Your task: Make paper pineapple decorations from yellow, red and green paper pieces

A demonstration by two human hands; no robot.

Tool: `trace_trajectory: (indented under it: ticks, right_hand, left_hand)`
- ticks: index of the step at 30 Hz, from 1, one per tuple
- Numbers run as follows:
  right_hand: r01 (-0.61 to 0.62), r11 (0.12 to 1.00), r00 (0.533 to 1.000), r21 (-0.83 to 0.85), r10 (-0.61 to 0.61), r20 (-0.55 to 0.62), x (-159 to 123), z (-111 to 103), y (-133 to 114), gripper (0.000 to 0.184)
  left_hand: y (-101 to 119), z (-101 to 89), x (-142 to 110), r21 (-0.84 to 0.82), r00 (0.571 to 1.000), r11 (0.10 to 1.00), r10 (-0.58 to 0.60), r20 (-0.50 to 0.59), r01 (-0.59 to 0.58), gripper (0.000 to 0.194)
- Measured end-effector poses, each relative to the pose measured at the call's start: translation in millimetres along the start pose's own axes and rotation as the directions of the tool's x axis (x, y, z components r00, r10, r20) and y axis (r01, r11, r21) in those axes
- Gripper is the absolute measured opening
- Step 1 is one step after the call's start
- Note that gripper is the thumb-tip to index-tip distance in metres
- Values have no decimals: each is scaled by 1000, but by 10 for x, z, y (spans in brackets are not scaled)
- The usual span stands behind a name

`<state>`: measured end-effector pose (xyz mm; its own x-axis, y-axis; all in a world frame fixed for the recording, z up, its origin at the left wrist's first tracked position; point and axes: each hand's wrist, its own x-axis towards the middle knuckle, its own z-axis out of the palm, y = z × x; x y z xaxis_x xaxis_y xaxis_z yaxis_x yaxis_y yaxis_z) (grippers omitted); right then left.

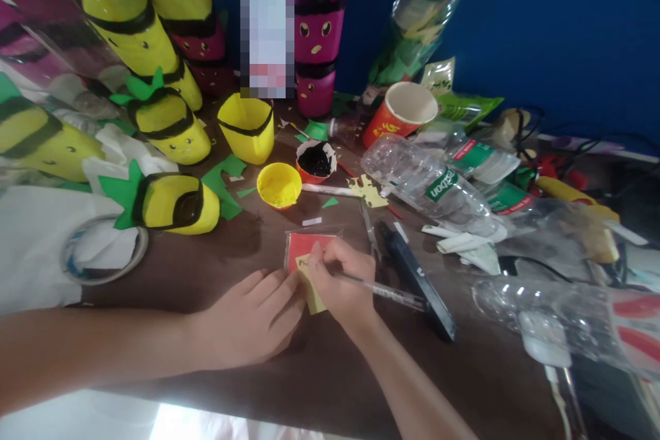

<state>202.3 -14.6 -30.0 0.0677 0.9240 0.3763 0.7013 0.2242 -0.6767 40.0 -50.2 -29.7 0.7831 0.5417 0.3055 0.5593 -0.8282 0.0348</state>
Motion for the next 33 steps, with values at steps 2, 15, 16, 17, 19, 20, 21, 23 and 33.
trace_trajectory:
  ticks: [2,15,16,17,19,20,21,23,33]
  right_hand:
    - [7,1000,1000,9,-7,5,0,-1,0,34]
    - [16,1000,1000,-3,-16,27,9,-15,-12,34]
    - [20,1000,999,0,-20,31,10,-14,-10,34]
    - [23,1000,999,2,-23,35,10,-14,-7,34]
    - [26,1000,999,2,-26,32,8,-14,0,33]
    - [26,1000,999,-2,-25,28,7,-14,4,33]
    - [25,1000,999,-10,-25,27,6,-15,6,33]
    - [23,999,999,-26,-22,31,5,-17,7,33]
    - [23,999,999,-34,-22,25,12,-22,-22,34]
  left_hand:
    - [3,4,-3,0,1000,1000,-2,1,2,27]
    - [-3,-20,3,-6,1000,1000,-4,3,4,27]
    - [-2,-18,5,-8,1000,1000,-6,3,6,27]
    - [-2,-16,7,-9,1000,1000,-8,2,8,26]
    - [1,-14,10,-10,1000,1000,-9,-5,9,26]
    - [3,-14,10,-10,1000,1000,-9,-6,9,26]
    - [4,-14,10,-9,1000,1000,-9,-6,9,26]
    - [6,-16,7,-8,1000,1000,-6,1,6,26]
    - [16,-11,9,-2,1000,1000,-4,-8,4,24]
